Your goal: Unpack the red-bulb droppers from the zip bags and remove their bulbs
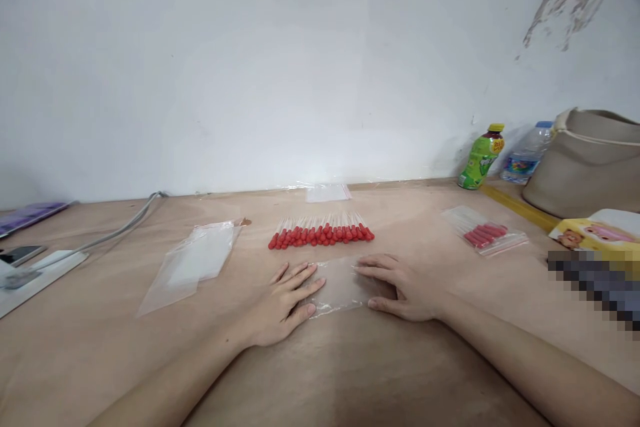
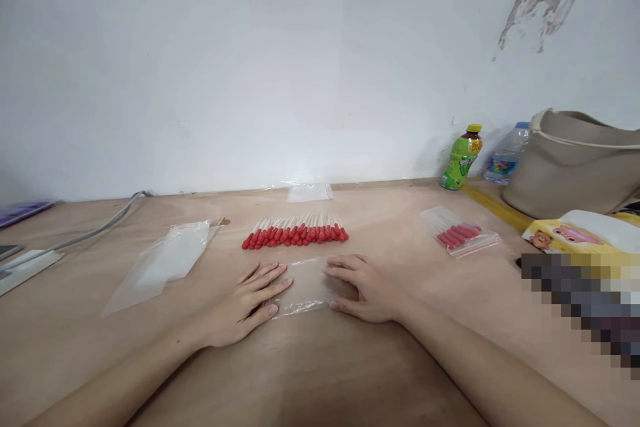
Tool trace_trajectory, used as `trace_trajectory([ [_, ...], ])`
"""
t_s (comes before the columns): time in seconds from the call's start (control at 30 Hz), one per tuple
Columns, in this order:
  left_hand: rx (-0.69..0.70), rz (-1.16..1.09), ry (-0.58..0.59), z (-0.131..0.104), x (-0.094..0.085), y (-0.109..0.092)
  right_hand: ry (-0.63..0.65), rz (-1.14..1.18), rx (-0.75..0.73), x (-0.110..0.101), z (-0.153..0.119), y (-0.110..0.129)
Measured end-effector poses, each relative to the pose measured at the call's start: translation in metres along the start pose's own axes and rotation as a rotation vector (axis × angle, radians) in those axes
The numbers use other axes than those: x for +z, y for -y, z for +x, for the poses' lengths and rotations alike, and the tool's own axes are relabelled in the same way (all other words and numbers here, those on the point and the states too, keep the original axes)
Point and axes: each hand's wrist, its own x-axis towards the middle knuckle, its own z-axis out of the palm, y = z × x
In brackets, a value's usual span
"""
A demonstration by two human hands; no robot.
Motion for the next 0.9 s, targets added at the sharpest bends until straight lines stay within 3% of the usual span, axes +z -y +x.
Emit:
trace_trajectory([
  [0.13,-0.036,0.002,-0.026,-0.004,0.004,0.000,-0.078,0.065,0.056,0.003,-0.002,0.003],
  [0.23,-0.051,-0.001,-0.054,-0.005,0.007,0.000,-0.197,0.237,0.307,0.013,0.003,0.007],
  [0.33,-0.047,-0.005,-0.070,-0.005,0.007,0.001,-0.271,0.567,0.540,0.021,0.011,0.011],
  [0.53,-0.055,0.007,-0.059,-0.006,0.006,0.002,-0.217,1.082,0.866,0.013,0.019,0.021],
  [0.73,-0.043,-0.002,-0.068,-0.006,0.006,0.002,-0.310,1.169,0.750,0.017,0.021,0.026],
  [0.9,-0.032,-0.001,-0.068,-0.006,0.005,0.004,-0.207,0.965,0.732,0.020,0.017,0.009],
])
